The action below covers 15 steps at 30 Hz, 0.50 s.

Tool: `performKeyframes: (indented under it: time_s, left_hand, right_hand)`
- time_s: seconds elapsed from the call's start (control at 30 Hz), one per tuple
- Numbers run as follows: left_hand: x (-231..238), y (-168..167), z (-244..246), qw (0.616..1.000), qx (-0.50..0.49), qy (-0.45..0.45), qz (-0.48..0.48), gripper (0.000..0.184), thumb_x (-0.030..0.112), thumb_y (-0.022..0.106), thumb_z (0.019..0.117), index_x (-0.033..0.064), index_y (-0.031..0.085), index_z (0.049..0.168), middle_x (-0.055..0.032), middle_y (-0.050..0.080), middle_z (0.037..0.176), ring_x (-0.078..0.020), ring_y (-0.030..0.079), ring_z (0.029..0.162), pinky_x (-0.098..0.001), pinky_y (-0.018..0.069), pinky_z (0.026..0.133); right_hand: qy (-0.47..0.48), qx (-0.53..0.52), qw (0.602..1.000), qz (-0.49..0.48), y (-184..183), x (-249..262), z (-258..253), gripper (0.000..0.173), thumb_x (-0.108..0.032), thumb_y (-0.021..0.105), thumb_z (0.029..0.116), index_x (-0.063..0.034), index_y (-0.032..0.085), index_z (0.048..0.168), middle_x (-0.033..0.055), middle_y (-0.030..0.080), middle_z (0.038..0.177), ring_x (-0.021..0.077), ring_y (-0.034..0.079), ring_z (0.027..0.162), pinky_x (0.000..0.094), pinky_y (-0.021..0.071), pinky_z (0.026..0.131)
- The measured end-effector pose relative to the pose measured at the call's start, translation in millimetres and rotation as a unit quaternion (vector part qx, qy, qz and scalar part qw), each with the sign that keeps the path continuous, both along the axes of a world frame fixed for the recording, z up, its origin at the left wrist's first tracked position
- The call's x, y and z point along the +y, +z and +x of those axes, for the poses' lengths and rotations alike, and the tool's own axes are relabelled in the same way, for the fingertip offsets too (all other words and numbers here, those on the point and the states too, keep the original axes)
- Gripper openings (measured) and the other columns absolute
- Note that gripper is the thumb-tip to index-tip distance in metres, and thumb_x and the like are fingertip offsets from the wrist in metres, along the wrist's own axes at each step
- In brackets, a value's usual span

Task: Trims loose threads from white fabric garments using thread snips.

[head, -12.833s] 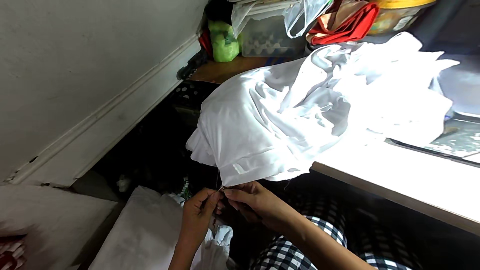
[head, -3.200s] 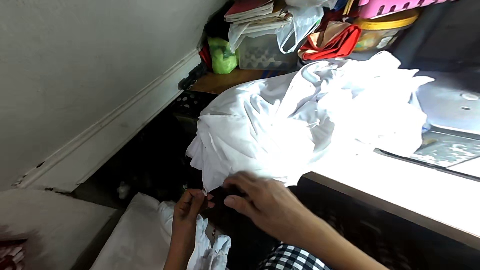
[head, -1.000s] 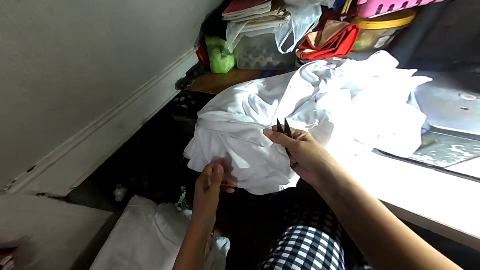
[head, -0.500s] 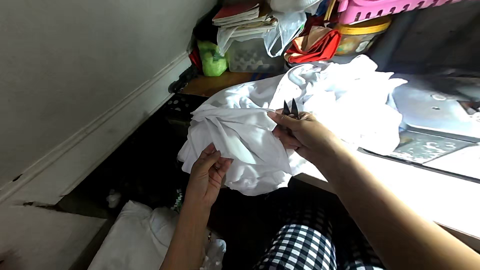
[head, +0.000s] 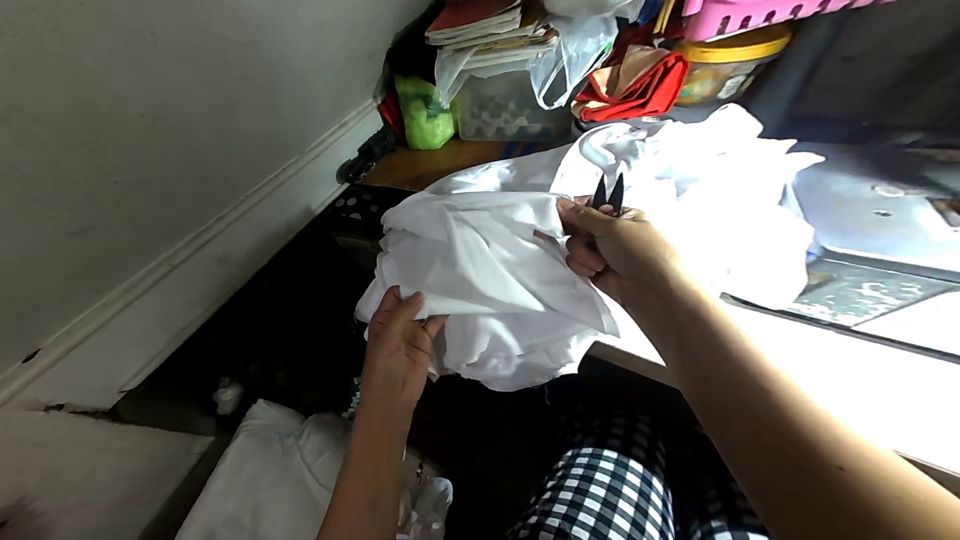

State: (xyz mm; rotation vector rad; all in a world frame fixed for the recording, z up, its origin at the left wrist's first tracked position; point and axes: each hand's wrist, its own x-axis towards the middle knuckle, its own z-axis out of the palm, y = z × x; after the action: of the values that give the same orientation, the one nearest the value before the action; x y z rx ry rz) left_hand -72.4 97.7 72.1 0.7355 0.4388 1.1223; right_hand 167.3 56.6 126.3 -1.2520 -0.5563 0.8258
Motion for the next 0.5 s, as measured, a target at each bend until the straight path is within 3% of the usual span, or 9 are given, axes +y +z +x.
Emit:
performKeyframes:
  time_s: [0.07, 0.13, 0.2, 0.23, 0.33, 0.4, 0.43, 0.5]
  left_hand:
    - [0, -4, -3, 0.996, -0.06, -0.016, -0.061, 0.021, 0.006, 0.047, 0.1022, 0.0062, 0.059, 0.12, -0.0137, 0.069, 0.109, -0.0251, 0.072, 0.099, -0.0424, 0.0596, 0.092]
    - [-1, -7, -2, 0.986, -0.106, -0.042, -0.121, 0.029, 0.009, 0.044, 0.103, 0.0059, 0.053, 0.131, -0.018, 0.068, 0.114, -0.0306, 0.072, 0.101, -0.0461, 0.0596, 0.092]
    - [0, -7, 2, 0.977, -0.142, -0.059, -0.15, 0.025, 0.012, 0.047, 0.1027, 0.005, 0.057, 0.124, -0.0192, 0.069, 0.11, -0.0317, 0.073, 0.099, -0.0463, 0.0601, 0.09]
    - [0, -5, 4, 0.974, -0.152, -0.055, -0.155, 0.022, 0.014, 0.048, 0.1034, 0.0041, 0.06, 0.118, -0.0182, 0.07, 0.107, -0.0305, 0.073, 0.097, -0.0453, 0.0605, 0.09]
    - [3, 3, 5, 0.983, -0.122, -0.016, -0.136, 0.022, 0.018, 0.047, 0.1074, 0.004, 0.064, 0.113, -0.0127, 0.071, 0.104, -0.0229, 0.074, 0.094, -0.0376, 0.0621, 0.087]
    - [2, 4, -1, 0.996, -0.041, 0.019, -0.081, 0.022, 0.01, 0.047, 0.1075, 0.0026, 0.067, 0.114, -0.0103, 0.072, 0.104, -0.0179, 0.074, 0.091, -0.0325, 0.0632, 0.083]
    - [1, 3, -5, 0.998, 0.015, 0.039, -0.046, 0.023, 0.005, 0.046, 0.1062, 0.0033, 0.069, 0.113, -0.0084, 0.073, 0.102, -0.0155, 0.074, 0.087, -0.0308, 0.0631, 0.08]
    - [-2, -3, -16, 0.993, 0.094, 0.067, -0.012, 0.026, -0.004, 0.049, 0.1021, 0.0032, 0.068, 0.117, -0.0089, 0.073, 0.097, -0.0157, 0.073, 0.082, -0.0317, 0.063, 0.078]
  right_hand:
    - [-0.003, -0.033, 0.999, -0.03, -6, 1, 1, 0.009, -0.015, 0.054, 0.1063, -0.0081, 0.059, 0.103, -0.0033, 0.058, 0.067, -0.0009, 0.033, 0.036, 0.0147, 0.0331, 0.034]
    - [0.018, -0.081, 0.995, -0.061, -11, 0, -1, 0.011, -0.012, 0.055, 0.1057, -0.0069, 0.058, 0.115, -0.003, 0.057, 0.066, -0.0007, 0.034, 0.036, 0.0149, 0.0333, 0.034]
    - [0.043, -0.137, 0.987, -0.074, -12, -8, -5, 0.025, -0.009, 0.056, 0.1043, -0.0096, 0.055, 0.129, -0.0033, 0.052, 0.064, -0.0004, 0.035, 0.037, 0.0154, 0.0326, 0.035]
    - [0.067, -0.167, 0.981, -0.07, -11, -14, -4, 0.032, -0.008, 0.056, 0.1043, -0.0128, 0.051, 0.135, -0.0029, 0.056, 0.073, -0.0002, 0.035, 0.04, 0.0155, 0.0323, 0.036]
    - [0.117, -0.249, 0.961, -0.024, -15, -30, 0, 0.034, -0.008, 0.056, 0.1038, -0.0182, 0.05, 0.135, -0.003, 0.069, 0.095, -0.0017, 0.04, 0.045, 0.0144, 0.0311, 0.038]
    - [0.128, -0.348, 0.928, 0.023, -23, -35, 4, 0.022, -0.011, 0.059, 0.1021, -0.0135, 0.06, 0.124, -0.0029, 0.067, 0.093, -0.0019, 0.047, 0.054, 0.0153, 0.0373, 0.045]
    - [0.132, -0.409, 0.903, 0.034, -27, -37, 3, 0.018, -0.017, 0.063, 0.1003, -0.0133, 0.066, 0.118, -0.0024, 0.067, 0.097, 0.0004, 0.054, 0.065, 0.0196, 0.0443, 0.054]
    - [0.141, -0.514, 0.846, -0.001, -30, -41, -6, 0.032, -0.041, 0.071, 0.0926, -0.0202, 0.071, 0.118, 0.006, 0.066, 0.128, 0.0166, 0.069, 0.095, 0.0392, 0.0588, 0.073]
